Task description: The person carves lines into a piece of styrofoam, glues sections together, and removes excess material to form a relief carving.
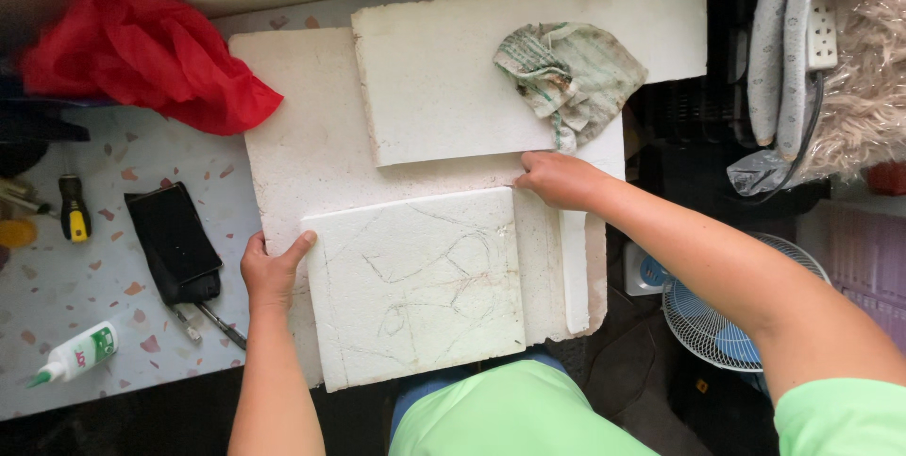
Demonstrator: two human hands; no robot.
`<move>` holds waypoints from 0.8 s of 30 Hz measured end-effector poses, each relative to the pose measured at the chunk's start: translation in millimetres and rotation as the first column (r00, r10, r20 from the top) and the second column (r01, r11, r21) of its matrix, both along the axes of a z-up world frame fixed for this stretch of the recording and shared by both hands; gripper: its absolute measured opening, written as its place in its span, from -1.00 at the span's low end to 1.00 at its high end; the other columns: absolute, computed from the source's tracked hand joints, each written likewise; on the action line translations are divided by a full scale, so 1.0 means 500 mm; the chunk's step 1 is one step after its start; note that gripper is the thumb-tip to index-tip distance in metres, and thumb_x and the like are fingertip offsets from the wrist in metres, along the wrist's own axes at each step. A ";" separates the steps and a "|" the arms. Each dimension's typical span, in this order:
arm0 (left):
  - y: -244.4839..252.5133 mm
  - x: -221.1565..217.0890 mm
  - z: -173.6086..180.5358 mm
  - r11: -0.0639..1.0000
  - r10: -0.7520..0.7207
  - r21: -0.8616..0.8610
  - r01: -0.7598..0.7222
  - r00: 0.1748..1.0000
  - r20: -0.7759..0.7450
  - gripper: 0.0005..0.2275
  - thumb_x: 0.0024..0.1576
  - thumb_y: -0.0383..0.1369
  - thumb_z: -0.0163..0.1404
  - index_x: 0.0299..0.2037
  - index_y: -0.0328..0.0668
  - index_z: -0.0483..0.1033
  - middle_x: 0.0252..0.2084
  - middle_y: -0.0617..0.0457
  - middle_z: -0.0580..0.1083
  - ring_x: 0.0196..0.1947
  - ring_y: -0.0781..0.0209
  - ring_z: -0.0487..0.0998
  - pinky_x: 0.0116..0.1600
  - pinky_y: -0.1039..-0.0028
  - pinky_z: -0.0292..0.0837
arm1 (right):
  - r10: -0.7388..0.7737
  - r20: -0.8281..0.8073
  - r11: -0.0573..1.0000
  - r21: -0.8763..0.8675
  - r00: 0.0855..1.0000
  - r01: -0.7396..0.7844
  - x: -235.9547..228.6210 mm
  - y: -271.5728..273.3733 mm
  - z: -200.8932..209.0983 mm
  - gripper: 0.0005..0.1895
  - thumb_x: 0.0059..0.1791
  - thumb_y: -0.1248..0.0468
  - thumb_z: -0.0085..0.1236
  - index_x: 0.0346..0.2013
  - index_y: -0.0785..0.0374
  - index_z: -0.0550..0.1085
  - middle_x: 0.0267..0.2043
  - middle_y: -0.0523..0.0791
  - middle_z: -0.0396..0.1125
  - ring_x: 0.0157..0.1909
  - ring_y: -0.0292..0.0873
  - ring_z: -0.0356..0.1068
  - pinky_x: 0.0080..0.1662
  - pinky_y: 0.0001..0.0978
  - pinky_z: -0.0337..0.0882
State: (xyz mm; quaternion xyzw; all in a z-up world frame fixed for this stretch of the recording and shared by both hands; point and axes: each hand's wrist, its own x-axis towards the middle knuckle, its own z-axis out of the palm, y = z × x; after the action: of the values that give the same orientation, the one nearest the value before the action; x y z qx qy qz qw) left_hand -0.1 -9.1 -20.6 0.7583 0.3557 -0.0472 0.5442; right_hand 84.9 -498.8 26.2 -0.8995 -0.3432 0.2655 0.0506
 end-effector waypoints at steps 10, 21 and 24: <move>-0.001 0.006 0.015 1.000 -0.012 0.024 0.013 0.999 -0.038 -0.33 -0.31 -0.21 0.56 -0.01 -0.27 0.53 -0.24 -0.05 0.52 -0.23 0.17 0.51 -0.07 0.33 0.44 | 0.024 -0.048 0.999 -0.048 0.999 -0.026 -0.001 -0.024 -0.020 -0.89 0.00 0.37 -0.01 -0.32 0.10 0.46 -0.25 -0.09 0.22 -0.21 0.01 0.42 -0.14 -0.19 0.51; 0.047 -0.032 -0.040 1.000 -0.020 0.009 0.020 1.000 -0.001 -0.28 -0.37 -0.16 0.56 0.01 -0.21 0.54 -0.20 -0.11 0.56 -0.17 0.09 0.58 -0.04 0.26 0.48 | -0.095 0.021 0.993 -0.064 0.995 0.096 0.046 0.130 0.203 -0.92 -0.04 0.29 0.07 -0.34 0.13 0.52 -0.37 0.00 0.31 -0.36 0.17 0.48 -0.22 -0.02 0.54; 0.038 -0.034 -0.031 1.000 -0.014 0.008 0.014 1.000 0.002 -0.29 -0.38 -0.17 0.56 0.00 -0.22 0.53 -0.19 -0.15 0.56 -0.15 0.03 0.57 -0.03 0.22 0.47 | -0.194 0.051 0.904 0.397 0.980 0.158 0.050 0.260 0.151 -0.73 -0.02 0.35 0.17 -0.05 0.01 0.55 -0.34 -0.07 0.35 -0.26 0.09 0.51 -0.20 -0.14 0.54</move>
State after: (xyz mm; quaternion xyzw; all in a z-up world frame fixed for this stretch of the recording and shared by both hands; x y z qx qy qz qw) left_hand -17.3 10.1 -36.0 0.7630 0.3501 -0.0486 0.5412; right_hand 110.0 -368.8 101.8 -0.9096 -0.3086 0.1455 0.2373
